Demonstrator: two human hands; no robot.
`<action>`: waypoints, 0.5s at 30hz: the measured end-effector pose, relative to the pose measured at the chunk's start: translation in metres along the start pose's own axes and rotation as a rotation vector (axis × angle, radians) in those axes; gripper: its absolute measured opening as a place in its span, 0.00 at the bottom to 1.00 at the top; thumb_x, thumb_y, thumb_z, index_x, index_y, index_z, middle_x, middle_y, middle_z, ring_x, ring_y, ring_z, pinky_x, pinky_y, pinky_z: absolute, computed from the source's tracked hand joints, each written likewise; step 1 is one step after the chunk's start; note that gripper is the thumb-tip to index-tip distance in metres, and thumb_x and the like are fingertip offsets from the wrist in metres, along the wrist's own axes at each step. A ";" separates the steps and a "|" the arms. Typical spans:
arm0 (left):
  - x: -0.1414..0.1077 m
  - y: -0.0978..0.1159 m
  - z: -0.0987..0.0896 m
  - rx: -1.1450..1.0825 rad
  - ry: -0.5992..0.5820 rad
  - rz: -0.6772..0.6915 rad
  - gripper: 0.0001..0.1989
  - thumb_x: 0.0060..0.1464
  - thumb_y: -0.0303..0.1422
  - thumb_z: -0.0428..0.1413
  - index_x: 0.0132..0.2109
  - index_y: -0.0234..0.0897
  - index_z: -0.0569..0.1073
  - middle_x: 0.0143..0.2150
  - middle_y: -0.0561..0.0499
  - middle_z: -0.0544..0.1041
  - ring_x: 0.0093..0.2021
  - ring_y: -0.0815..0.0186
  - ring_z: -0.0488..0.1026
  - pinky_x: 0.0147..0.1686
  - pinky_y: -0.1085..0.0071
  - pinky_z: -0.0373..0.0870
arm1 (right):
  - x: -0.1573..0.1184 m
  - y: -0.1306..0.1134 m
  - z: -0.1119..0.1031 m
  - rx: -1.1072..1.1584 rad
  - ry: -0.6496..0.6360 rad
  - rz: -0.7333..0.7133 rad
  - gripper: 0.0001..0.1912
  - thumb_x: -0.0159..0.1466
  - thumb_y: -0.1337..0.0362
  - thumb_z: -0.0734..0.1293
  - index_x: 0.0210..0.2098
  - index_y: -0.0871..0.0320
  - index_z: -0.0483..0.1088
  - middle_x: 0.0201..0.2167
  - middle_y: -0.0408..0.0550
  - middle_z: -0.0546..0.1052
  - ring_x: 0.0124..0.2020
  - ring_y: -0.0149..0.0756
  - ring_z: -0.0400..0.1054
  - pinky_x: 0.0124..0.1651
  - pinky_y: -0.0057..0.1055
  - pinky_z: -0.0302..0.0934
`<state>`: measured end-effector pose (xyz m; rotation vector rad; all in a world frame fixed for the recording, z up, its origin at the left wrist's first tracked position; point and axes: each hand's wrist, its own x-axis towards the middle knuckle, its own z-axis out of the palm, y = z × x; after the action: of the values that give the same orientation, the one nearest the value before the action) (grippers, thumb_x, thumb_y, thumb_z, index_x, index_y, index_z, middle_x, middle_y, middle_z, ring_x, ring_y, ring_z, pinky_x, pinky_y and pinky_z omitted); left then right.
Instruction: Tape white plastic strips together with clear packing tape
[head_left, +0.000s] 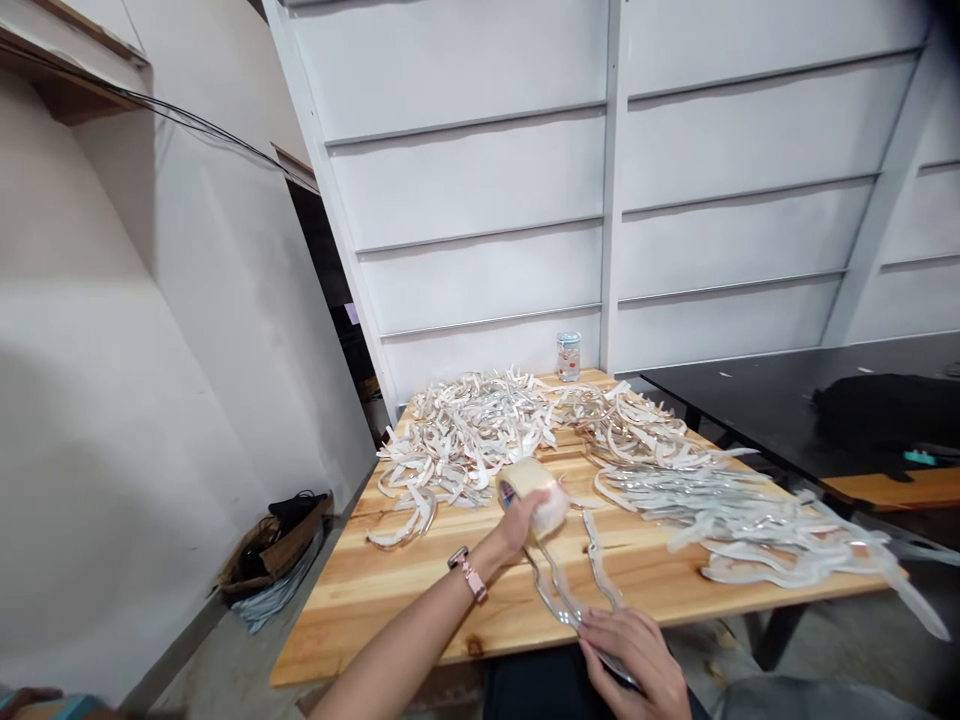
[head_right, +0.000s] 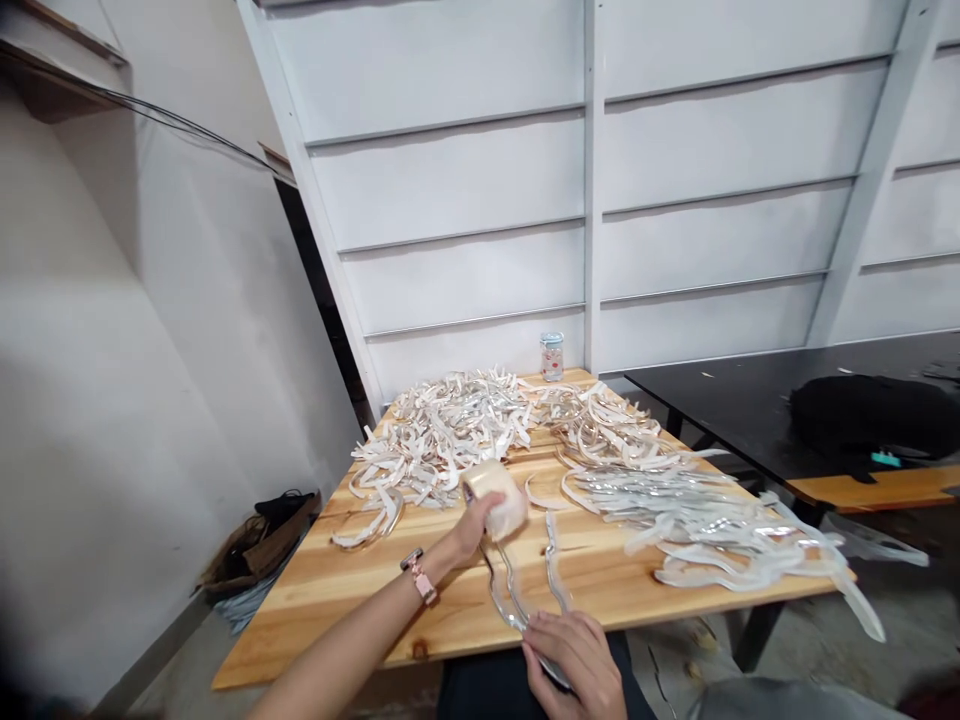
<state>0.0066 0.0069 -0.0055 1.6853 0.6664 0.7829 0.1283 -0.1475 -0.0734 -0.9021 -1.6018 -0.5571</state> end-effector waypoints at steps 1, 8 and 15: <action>0.000 -0.001 -0.002 -0.004 0.017 0.012 0.31 0.60 0.56 0.43 0.50 0.34 0.73 0.41 0.42 0.78 0.43 0.52 0.75 0.44 0.59 0.73 | -0.001 0.000 0.001 -0.002 -0.002 0.006 0.09 0.63 0.74 0.67 0.36 0.55 0.77 0.29 0.43 0.84 0.30 0.36 0.81 0.38 0.29 0.73; -0.016 0.002 0.003 0.222 -0.241 0.165 0.16 0.37 0.43 0.68 0.33 0.38 0.79 0.37 0.47 0.79 0.47 0.52 0.73 0.60 0.57 0.65 | -0.013 0.009 0.006 -0.009 -0.030 -0.026 0.12 0.59 0.76 0.69 0.37 0.54 0.78 0.30 0.42 0.84 0.31 0.35 0.81 0.38 0.28 0.72; 0.000 0.005 0.000 0.099 0.093 0.011 0.30 0.63 0.51 0.42 0.38 0.32 0.80 0.32 0.44 0.79 0.34 0.58 0.75 0.37 0.67 0.75 | -0.015 0.005 0.005 -0.002 -0.038 0.034 0.11 0.59 0.75 0.70 0.38 0.54 0.77 0.31 0.43 0.84 0.32 0.36 0.81 0.39 0.30 0.72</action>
<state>0.0068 0.0059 -0.0003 1.7510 0.7720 0.8521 0.1302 -0.1443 -0.0897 -0.9452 -1.6176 -0.5203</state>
